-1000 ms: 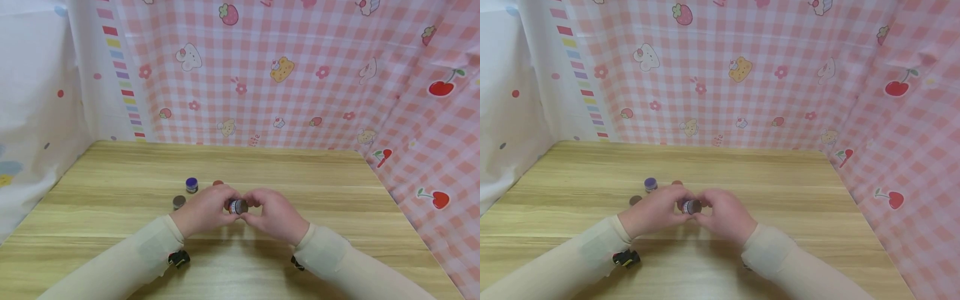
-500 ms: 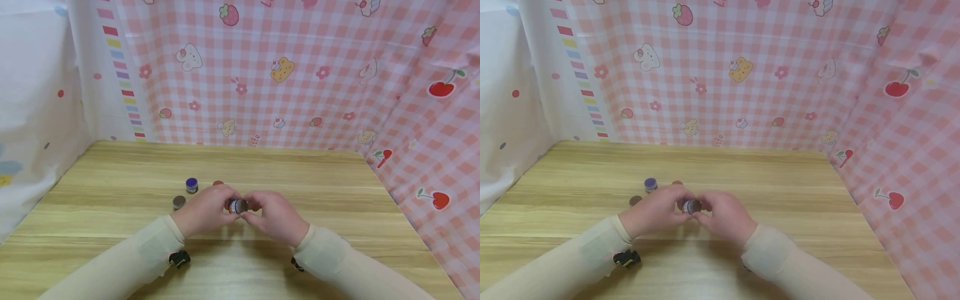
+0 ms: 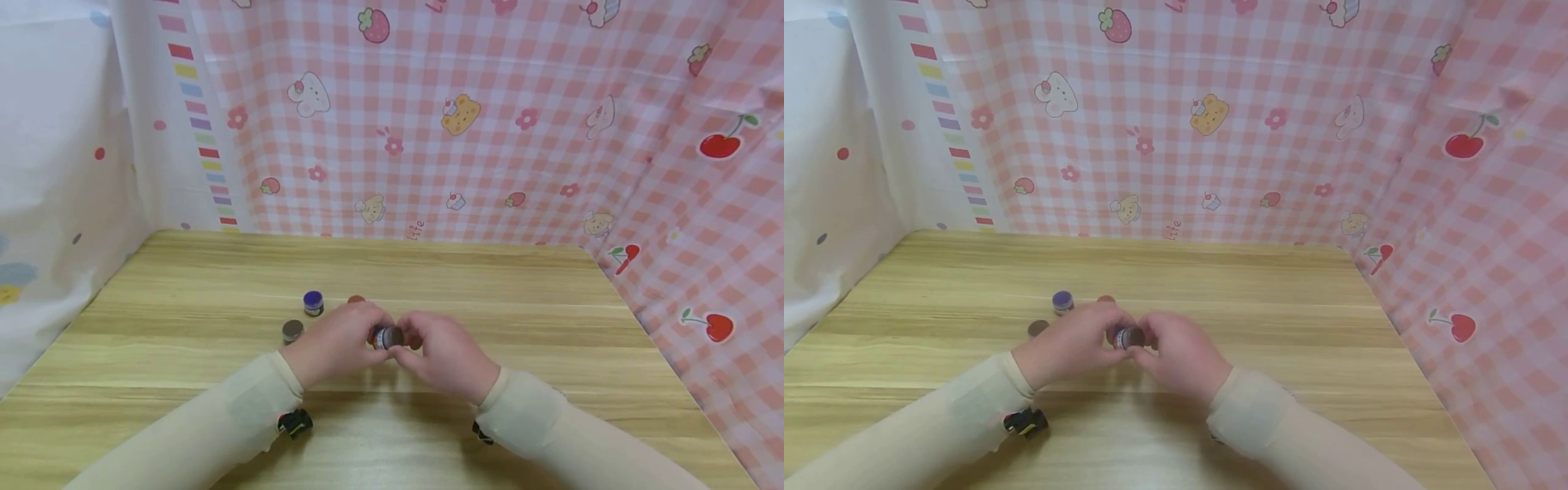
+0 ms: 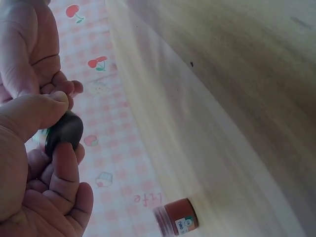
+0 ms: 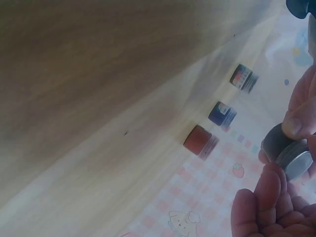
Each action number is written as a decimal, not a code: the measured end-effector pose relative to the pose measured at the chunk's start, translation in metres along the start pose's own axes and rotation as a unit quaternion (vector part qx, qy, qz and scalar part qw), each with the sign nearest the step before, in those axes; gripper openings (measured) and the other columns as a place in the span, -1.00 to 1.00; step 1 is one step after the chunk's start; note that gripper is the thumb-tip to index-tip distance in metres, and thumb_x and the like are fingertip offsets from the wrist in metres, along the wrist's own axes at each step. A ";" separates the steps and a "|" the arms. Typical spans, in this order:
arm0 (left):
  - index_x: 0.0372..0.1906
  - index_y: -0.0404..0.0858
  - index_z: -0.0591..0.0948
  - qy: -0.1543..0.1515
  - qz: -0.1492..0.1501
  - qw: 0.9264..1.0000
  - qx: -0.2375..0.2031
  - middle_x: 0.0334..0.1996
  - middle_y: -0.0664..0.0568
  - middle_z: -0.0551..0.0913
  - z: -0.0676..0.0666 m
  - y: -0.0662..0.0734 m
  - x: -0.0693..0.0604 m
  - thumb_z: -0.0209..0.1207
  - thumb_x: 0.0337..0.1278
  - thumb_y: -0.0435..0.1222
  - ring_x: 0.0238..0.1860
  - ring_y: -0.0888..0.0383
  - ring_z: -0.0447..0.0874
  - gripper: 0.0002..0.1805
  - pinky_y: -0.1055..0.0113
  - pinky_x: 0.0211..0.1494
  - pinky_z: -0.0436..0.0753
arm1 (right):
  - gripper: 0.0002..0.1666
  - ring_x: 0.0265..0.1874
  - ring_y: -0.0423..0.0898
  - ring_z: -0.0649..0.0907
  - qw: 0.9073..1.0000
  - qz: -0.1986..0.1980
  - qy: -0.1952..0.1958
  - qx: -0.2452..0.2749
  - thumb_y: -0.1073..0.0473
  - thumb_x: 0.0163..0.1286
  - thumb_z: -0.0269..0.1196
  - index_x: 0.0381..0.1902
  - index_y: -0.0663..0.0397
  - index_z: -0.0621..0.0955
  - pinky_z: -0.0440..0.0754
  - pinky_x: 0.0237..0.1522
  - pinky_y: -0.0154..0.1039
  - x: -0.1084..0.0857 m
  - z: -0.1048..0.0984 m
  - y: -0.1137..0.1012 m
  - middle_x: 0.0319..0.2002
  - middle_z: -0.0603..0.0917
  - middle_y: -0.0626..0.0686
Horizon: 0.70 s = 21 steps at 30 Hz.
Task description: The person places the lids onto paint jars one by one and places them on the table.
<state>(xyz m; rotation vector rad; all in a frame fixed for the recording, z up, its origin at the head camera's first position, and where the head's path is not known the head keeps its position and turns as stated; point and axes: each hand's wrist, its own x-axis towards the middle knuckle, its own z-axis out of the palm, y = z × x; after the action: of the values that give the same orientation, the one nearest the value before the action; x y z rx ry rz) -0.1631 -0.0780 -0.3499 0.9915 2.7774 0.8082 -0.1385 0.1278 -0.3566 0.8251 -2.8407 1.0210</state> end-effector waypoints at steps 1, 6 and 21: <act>-0.11 -0.11 0.74 -0.002 -0.001 1.000 0.002 -0.28 0.23 0.67 0.000 0.000 0.000 0.44 0.27 -0.16 -0.28 0.26 0.58 -0.82 0.34 -0.13 0.63 | -0.85 -0.32 -0.26 0.66 1.000 0.010 -0.003 0.007 0.13 0.41 0.42 -0.14 0.00 0.69 0.68 -0.22 -0.28 0.000 0.001 -0.001 -0.28 0.74 -0.13; -0.14 -0.07 0.74 -0.007 -0.010 1.000 0.015 -0.34 0.24 0.66 0.002 -0.001 -0.002 0.44 0.27 -0.10 -0.35 0.27 0.57 -0.81 0.35 -0.19 0.61 | -0.86 -0.38 -0.25 0.64 0.999 0.033 -0.010 0.029 0.13 0.42 0.38 -0.16 0.04 0.66 0.63 -0.30 -0.34 0.000 0.004 -0.002 -0.34 0.71 -0.12; 0.02 -0.08 0.67 -0.008 -0.060 0.998 0.006 -0.29 0.22 0.70 0.002 -0.005 -0.004 0.39 0.30 -0.11 -0.34 0.27 0.61 -0.72 0.32 -0.16 0.65 | -0.55 -0.16 -0.12 0.73 0.999 0.046 0.003 0.023 0.06 0.54 0.31 0.21 0.26 0.64 0.73 -0.08 -0.15 0.003 -0.005 0.003 -0.15 0.79 0.02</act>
<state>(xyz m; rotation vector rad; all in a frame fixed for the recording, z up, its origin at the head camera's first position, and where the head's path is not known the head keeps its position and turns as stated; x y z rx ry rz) -0.1624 -0.0831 -0.3547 0.8206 2.7991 0.7635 -0.1434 0.1318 -0.3539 0.6992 -2.8857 1.1023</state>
